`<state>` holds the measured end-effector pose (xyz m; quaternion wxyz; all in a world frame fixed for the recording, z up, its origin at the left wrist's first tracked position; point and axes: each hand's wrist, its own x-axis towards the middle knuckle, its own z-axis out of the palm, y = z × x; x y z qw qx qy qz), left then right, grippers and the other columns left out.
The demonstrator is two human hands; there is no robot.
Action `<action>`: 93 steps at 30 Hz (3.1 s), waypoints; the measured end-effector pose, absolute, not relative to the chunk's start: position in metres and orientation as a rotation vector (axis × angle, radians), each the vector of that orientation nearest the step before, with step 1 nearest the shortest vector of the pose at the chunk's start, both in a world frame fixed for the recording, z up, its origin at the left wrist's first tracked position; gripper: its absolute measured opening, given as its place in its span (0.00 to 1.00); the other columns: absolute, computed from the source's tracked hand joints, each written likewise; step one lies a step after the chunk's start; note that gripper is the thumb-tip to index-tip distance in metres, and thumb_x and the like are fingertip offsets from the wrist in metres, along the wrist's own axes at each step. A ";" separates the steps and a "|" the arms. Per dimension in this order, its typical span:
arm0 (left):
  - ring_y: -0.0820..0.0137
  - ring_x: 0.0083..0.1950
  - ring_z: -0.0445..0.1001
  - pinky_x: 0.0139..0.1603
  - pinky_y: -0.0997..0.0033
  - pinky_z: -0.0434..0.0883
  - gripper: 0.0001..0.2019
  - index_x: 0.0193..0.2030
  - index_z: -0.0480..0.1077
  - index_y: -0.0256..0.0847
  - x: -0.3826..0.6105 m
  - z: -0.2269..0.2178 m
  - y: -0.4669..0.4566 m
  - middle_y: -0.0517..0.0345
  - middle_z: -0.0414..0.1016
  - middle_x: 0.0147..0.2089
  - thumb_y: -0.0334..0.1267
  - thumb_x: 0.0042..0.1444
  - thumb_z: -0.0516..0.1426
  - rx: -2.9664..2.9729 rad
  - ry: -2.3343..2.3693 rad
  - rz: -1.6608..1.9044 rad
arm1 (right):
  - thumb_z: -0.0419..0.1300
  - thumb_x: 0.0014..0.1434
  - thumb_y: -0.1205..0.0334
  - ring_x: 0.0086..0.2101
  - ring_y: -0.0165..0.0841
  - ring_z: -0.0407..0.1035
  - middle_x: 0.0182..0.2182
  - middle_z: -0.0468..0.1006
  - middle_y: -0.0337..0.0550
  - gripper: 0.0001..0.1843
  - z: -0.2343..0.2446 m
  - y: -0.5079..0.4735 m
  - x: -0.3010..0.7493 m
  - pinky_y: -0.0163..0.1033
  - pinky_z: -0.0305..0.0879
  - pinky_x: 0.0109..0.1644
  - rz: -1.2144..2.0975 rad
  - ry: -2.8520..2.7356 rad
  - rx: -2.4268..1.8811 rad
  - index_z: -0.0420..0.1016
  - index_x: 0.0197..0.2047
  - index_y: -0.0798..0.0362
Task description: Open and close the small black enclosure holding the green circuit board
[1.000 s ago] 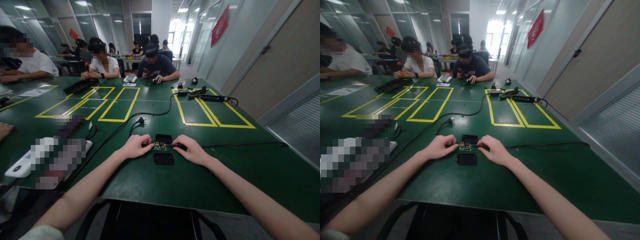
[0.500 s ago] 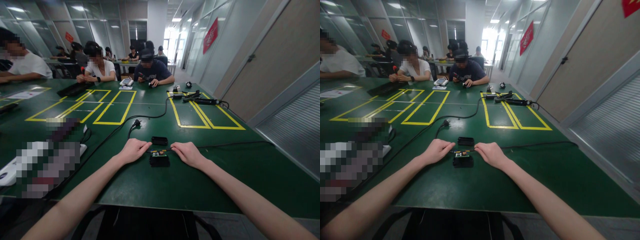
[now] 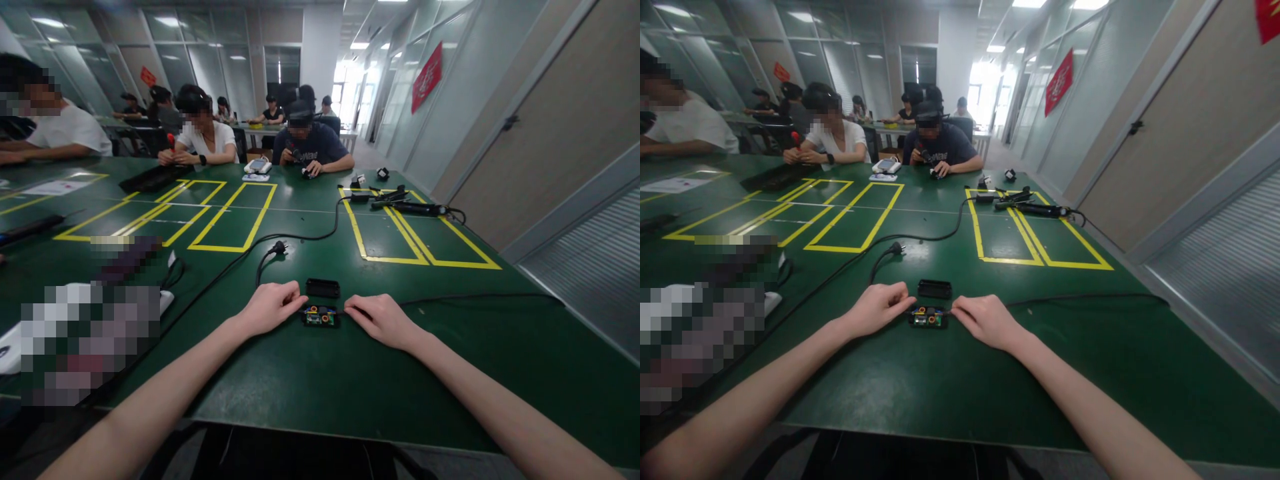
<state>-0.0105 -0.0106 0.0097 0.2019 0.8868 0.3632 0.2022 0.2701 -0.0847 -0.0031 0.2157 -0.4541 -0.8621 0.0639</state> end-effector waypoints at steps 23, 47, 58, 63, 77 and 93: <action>0.69 0.26 0.69 0.31 0.72 0.58 0.09 0.36 0.68 0.44 0.003 0.003 -0.009 0.64 0.70 0.26 0.40 0.68 0.52 2.552 1.063 0.565 | 0.57 0.65 0.68 0.27 0.30 0.70 0.30 0.80 0.39 0.10 -0.004 -0.069 0.254 0.34 0.59 0.33 0.268 -2.211 -1.461 0.81 0.38 0.51; 0.70 0.22 0.70 0.25 0.73 0.57 0.29 0.59 0.75 0.40 0.025 0.026 0.036 0.66 0.70 0.21 0.57 0.57 0.64 2.406 0.968 0.278 | 0.60 0.66 0.50 0.26 0.36 0.71 0.21 0.75 0.40 0.19 0.007 -0.050 0.226 0.38 0.48 0.29 0.043 -1.909 -2.031 0.71 0.25 0.50; 0.75 0.18 0.61 0.20 0.77 0.55 0.24 0.46 0.76 0.39 0.024 0.031 0.059 0.66 0.67 0.18 0.60 0.60 0.59 1.944 0.823 0.119 | 0.68 0.58 0.58 0.30 0.30 0.69 0.34 0.76 0.37 0.10 -0.001 -0.049 0.242 0.36 0.63 0.34 0.365 -1.934 -1.566 0.78 0.42 0.51; 0.78 0.14 0.56 0.17 0.74 0.51 0.31 0.36 0.74 0.38 0.028 0.035 0.070 0.62 0.72 0.20 0.69 0.56 0.59 1.805 0.817 -0.038 | 0.67 0.57 0.62 0.25 0.27 0.66 0.33 0.78 0.36 0.09 0.001 -0.052 0.246 0.34 0.64 0.30 0.719 -1.829 -1.397 0.76 0.41 0.52; 0.67 0.31 0.81 0.35 0.71 0.76 0.33 0.44 0.78 0.38 0.029 0.044 0.080 0.56 0.81 0.33 0.65 0.43 0.70 1.740 0.652 -0.334 | 0.70 0.56 0.61 0.45 0.35 0.79 0.45 0.82 0.45 0.10 0.008 -0.063 0.236 0.46 0.75 0.56 1.189 -1.634 -1.024 0.76 0.40 0.53; 0.72 0.32 0.79 0.32 0.76 0.75 0.23 0.36 0.80 0.39 0.037 0.050 0.074 0.57 0.82 0.33 0.56 0.42 0.72 1.857 0.575 -0.407 | 0.74 0.53 0.61 0.49 0.38 0.80 0.50 0.84 0.51 0.12 0.008 -0.064 0.248 0.48 0.74 0.58 1.220 -1.697 -1.007 0.77 0.38 0.54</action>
